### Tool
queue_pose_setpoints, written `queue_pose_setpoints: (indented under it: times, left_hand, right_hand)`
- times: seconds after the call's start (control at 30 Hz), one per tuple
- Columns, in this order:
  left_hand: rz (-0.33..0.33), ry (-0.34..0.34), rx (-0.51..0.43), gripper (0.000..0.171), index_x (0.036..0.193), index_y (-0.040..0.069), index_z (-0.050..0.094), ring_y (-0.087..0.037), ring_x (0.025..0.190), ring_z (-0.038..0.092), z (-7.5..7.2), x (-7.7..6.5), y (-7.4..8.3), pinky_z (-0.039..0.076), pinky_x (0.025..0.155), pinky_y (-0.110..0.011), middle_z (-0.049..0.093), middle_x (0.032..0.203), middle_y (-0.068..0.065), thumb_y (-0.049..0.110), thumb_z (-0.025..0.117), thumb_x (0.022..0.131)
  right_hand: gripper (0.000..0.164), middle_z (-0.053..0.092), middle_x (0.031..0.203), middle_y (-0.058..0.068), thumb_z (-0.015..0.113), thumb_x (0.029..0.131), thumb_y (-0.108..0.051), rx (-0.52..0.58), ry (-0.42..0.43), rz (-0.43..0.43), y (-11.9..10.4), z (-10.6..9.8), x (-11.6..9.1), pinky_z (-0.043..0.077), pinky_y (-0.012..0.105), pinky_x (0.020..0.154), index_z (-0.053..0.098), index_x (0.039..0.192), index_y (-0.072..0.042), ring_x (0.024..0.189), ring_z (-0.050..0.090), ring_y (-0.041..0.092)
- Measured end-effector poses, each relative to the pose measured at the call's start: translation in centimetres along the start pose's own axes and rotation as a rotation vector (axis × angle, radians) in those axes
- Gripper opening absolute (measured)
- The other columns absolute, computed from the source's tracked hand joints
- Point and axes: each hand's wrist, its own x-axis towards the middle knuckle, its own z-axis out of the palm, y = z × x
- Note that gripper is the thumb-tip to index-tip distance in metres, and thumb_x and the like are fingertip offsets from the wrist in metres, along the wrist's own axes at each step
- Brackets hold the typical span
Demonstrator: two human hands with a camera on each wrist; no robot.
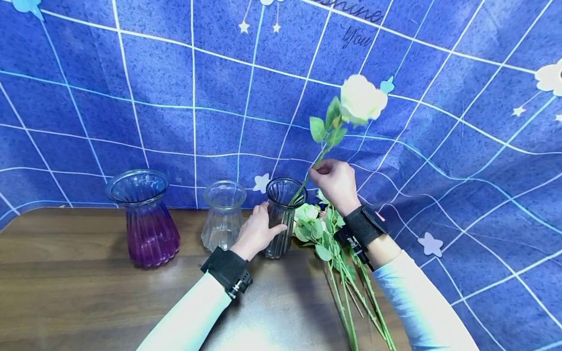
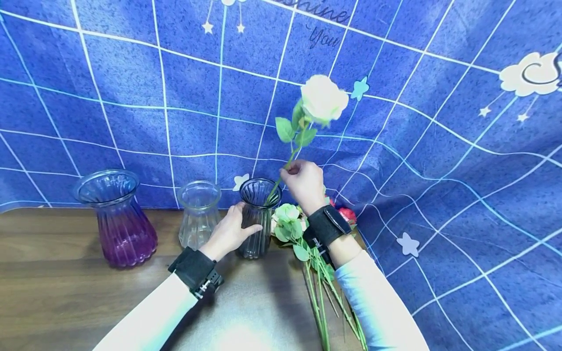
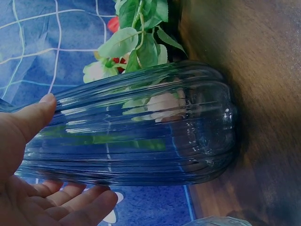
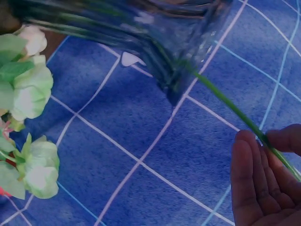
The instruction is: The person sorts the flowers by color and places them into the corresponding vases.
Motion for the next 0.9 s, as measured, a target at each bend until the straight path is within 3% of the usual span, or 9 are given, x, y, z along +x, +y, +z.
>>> queue_pose_setpoints:
  times: [0.27, 0.7, 0.9]
  left_hand:
    - [-0.013, -0.013, -0.016, 0.084, 0.139, -0.003, 0.034, -0.036, 0.102, 0.060, 0.0, 0.0, 0.1, 0.051, 0.079, -0.048, 0.049, 0.124, -0.021, 0.045, 0.069, 0.080]
    - [-0.022, -0.018, -0.017, 0.084, 0.141, -0.001, 0.032, -0.036, 0.104, 0.059, 0.1, 0.1, -0.1, 0.050, 0.082, -0.048, 0.049, 0.126, -0.021, 0.047, 0.068, 0.081]
    - [-0.031, -0.018, -0.027, 0.085, 0.141, -0.001, 0.032, -0.036, 0.104, 0.059, 0.2, 0.0, -0.1, 0.050, 0.082, -0.049, 0.048, 0.127, -0.021, 0.047, 0.068, 0.081]
  right_hand:
    - [0.016, 0.072, 0.072, 0.010, 0.067, 0.084, -0.021, -0.071, -0.051, -0.036, 0.6, 0.5, -0.2, 0.046, 0.030, 0.062, 0.073, 0.082, -0.006, 0.063, 0.066, 0.022]
    - [0.019, 0.067, 0.058, 0.005, 0.066, 0.085, -0.024, -0.067, -0.243, 0.067, 1.4, 1.3, -0.1, 0.048, 0.027, 0.061, 0.075, 0.080, -0.007, 0.051, 0.060, 0.008]
    - [0.021, 0.070, 0.067, 0.012, 0.066, 0.085, -0.024, -0.056, -0.280, 0.089, 1.5, 1.6, -0.2, 0.047, 0.026, 0.057, 0.075, 0.082, -0.004, 0.052, 0.060, 0.010]
